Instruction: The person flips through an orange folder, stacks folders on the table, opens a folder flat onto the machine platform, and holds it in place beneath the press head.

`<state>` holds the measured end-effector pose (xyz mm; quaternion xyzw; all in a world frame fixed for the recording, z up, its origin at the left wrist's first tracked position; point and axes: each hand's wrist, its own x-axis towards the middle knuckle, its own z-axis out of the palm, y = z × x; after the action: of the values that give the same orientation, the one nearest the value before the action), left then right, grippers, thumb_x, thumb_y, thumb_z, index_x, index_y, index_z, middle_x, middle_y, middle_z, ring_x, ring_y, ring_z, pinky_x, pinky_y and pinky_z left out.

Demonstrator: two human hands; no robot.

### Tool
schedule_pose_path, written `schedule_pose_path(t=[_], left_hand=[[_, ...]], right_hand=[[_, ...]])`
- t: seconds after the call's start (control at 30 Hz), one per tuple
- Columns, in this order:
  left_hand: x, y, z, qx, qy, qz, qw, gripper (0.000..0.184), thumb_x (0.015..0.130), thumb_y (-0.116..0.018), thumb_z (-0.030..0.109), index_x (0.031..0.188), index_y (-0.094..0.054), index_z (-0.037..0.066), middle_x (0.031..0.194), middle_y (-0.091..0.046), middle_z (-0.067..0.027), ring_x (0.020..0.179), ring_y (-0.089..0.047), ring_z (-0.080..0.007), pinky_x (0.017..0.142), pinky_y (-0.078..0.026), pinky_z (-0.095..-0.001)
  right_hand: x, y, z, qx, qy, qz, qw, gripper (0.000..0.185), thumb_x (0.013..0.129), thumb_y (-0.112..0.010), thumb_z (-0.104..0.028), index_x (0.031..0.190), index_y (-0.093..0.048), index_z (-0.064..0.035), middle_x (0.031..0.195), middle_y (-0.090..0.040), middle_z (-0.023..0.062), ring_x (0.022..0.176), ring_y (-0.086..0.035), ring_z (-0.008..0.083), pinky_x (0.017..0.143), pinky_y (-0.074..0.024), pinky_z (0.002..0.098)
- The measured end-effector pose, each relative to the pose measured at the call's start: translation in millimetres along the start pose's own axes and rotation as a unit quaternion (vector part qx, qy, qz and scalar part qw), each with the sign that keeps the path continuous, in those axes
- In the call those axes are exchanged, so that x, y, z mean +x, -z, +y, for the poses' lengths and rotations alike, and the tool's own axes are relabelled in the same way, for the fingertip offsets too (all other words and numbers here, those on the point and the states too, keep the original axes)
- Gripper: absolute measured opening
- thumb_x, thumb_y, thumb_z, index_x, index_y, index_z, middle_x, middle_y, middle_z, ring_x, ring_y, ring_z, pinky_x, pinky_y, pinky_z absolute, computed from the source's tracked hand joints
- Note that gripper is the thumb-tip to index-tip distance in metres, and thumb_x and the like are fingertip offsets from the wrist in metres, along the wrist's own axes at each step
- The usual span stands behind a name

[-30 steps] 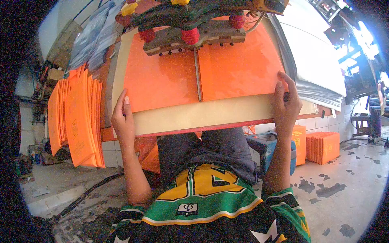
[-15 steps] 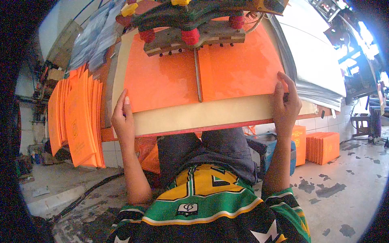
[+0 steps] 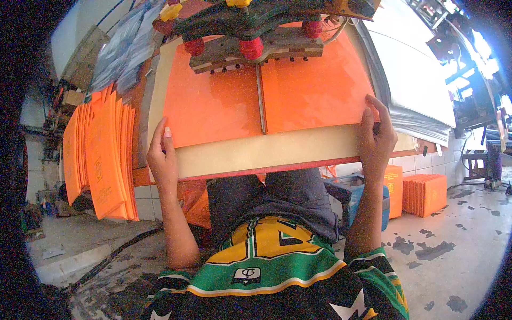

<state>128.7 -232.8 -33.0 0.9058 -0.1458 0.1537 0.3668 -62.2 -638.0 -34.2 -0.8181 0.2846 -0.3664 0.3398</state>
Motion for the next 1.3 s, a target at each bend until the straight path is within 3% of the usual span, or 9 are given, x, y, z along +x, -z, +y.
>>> schedule_pose_path(t=[0.4,0.47,0.67,0.73,0.87,0.93,1.07,1.13,1.3], left_hand=[[0,1,2,-0.008,0.015,-0.007,1.0,0.04,0.113,-0.053,0.026,0.141,-0.066,0.0,0.135,-0.072,-0.0216,0.123,-0.07,-0.0334,0.102,-0.054,-0.0411],[0,-1,-5,-0.008,-0.006,0.008,1.0,0.041,0.113,-0.054,0.028,0.142,-0.066,0.002,0.137,-0.072,-0.0196,0.124,-0.07,-0.029,0.104,-0.052,-0.0385],[0,2,1,-0.017,0.003,0.002,1.0,0.041,0.113,-0.054,0.028,0.143,-0.066,0.002,0.137,-0.071,-0.02,0.126,-0.069,-0.0293,0.105,-0.051,-0.0383],[-1,2,7,-0.012,0.001,0.005,1.0,0.041,0.113,-0.054,0.027,0.142,-0.065,0.0,0.135,-0.071,-0.0212,0.124,-0.07,-0.0321,0.103,-0.053,-0.0405],[-1,1,4,-0.013,-0.012,0.009,1.0,0.041,0.113,-0.054,0.026,0.141,-0.065,-0.001,0.134,-0.071,-0.0223,0.122,-0.07,-0.0348,0.101,-0.054,-0.0428],[0,2,4,-0.014,-0.007,0.006,1.0,0.041,0.113,-0.054,0.026,0.141,-0.065,-0.001,0.134,-0.071,-0.0222,0.123,-0.069,-0.0349,0.102,-0.054,-0.0427],[-2,4,3,-0.025,-0.003,0.007,1.0,0.04,0.112,-0.055,0.026,0.14,-0.066,-0.001,0.134,-0.071,-0.0221,0.124,-0.069,-0.0351,0.103,-0.053,-0.0427],[-2,3,2,-0.033,0.008,0.006,0.999,0.04,0.112,-0.056,0.026,0.14,-0.066,-0.001,0.134,-0.071,-0.0222,0.123,-0.069,-0.0351,0.103,-0.054,-0.0427],[-3,1,1,-0.018,-0.021,0.035,0.999,0.041,0.11,-0.059,0.029,0.139,-0.066,0.001,0.128,-0.073,-0.0207,0.114,-0.071,-0.033,0.096,-0.055,-0.0428]], right_hand=[[0,1,-2,-0.012,0.005,-0.001,1.0,0.032,0.109,-0.062,-0.022,0.134,-0.07,-0.0055,0.111,-0.079,0.0083,0.067,-0.054,0.0063,0.061,-0.046,0.0269],[0,0,0,-0.015,0.006,-0.004,1.0,0.032,0.109,-0.062,-0.022,0.134,-0.07,-0.0058,0.111,-0.079,0.0085,0.067,-0.054,0.0065,0.062,-0.0462,0.0272],[1,-2,-6,-0.031,0.027,0.019,0.999,0.03,0.109,-0.062,-0.022,0.134,-0.071,-0.0078,0.088,-0.073,0.0058,0.064,-0.048,0.0055,0.058,-0.0416,0.0259],[1,-1,-6,-0.025,0.025,0.018,0.999,0.03,0.109,-0.062,-0.022,0.133,-0.072,-0.0084,0.076,-0.065,0.0034,0.061,-0.045,0.0068,0.056,-0.0389,0.0275],[2,-1,1,-0.027,0.026,0.014,0.999,0.03,0.109,-0.061,-0.023,0.132,-0.072,-0.0092,0.072,-0.061,0.0013,0.06,-0.042,0.007,0.055,-0.0366,0.0282],[1,-2,3,-0.032,0.033,0.012,0.999,0.032,0.111,-0.06,-0.023,0.137,-0.071,-0.0081,0.112,-0.079,0.0009,0.063,-0.042,0.0011,0.056,-0.0323,0.0214],[3,-5,2,-0.009,0.048,0.024,0.999,0.032,0.111,-0.059,-0.022,0.137,-0.071,-0.0074,0.115,-0.079,0.0018,0.064,-0.043,0.0006,0.056,-0.0329,0.0209],[2,0,-3,-0.03,-0.004,0.004,1.0,0.031,0.109,-0.059,-0.024,0.133,-0.071,-0.0087,0.112,-0.08,0.0107,0.071,-0.061,0.008,0.065,-0.0499,0.027],[2,-2,5,0.002,0.015,0.008,1.0,0.031,0.109,-0.06,-0.023,0.132,-0.071,-0.0058,0.118,-0.079,0.0128,0.094,-0.07,0.0122,0.083,-0.0551,0.03]])
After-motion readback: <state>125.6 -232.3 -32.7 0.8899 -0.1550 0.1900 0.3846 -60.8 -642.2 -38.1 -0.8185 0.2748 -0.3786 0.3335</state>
